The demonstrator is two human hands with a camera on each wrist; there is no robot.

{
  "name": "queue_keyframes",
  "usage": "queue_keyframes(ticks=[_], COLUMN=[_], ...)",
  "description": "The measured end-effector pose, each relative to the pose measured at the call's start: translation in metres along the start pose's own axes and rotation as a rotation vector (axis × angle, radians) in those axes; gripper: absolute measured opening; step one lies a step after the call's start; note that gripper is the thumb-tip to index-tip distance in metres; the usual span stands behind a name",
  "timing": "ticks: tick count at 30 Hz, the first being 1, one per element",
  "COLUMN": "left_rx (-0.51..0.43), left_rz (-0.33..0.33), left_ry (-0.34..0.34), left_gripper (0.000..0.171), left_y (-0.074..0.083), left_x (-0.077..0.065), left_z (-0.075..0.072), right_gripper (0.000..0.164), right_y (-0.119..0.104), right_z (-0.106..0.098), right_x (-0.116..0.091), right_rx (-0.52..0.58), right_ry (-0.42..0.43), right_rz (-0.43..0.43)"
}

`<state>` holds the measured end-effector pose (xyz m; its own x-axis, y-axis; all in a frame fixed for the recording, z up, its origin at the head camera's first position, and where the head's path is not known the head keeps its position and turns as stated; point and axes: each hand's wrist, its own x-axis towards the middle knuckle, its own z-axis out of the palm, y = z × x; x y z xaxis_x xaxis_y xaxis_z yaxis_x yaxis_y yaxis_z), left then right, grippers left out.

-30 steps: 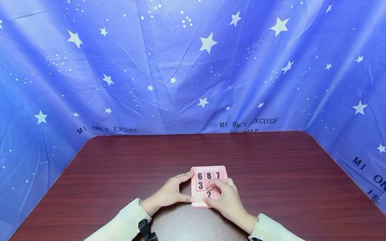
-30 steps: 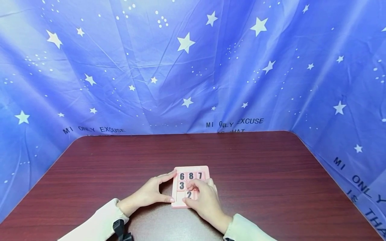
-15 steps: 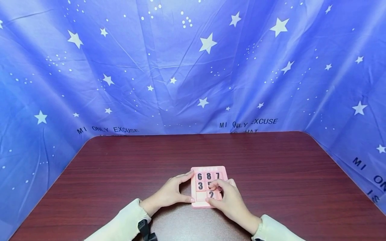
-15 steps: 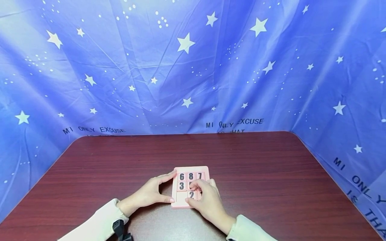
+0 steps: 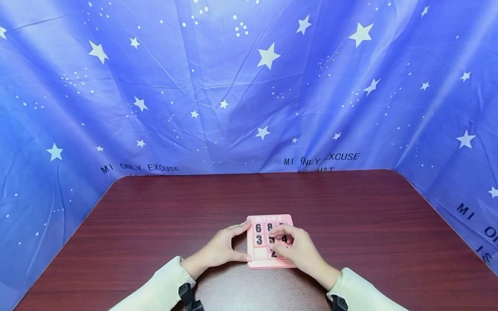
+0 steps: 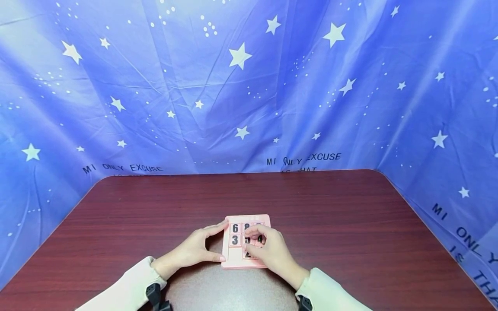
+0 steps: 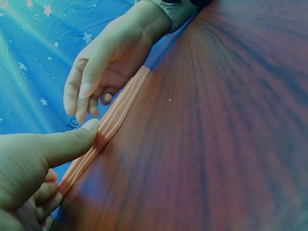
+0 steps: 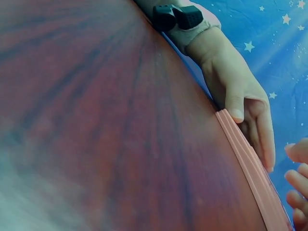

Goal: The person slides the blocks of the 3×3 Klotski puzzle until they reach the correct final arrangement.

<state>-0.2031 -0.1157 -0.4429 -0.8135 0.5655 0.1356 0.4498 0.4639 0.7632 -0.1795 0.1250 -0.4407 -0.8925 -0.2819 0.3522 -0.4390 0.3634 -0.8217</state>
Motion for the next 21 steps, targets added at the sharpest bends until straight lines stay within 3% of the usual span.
queue_keyframes(ticks=[12, 21], left_rx=[0.02, 0.014], left_rz=[-0.013, -0.003], left_ry=[-0.002, -0.006], left_gripper=[0.089, 0.088], left_y=[0.0, -0.001], left_x=[0.0, 0.0], left_z=[0.0, -0.001], right_gripper=[0.028, 0.028], right_y=[0.002, 0.002], right_z=[-0.002, 0.0], right_x=[0.01, 0.013], right_rx=[0.039, 0.006], right_ry=[-0.159, -0.18], right_rz=[0.043, 0.065])
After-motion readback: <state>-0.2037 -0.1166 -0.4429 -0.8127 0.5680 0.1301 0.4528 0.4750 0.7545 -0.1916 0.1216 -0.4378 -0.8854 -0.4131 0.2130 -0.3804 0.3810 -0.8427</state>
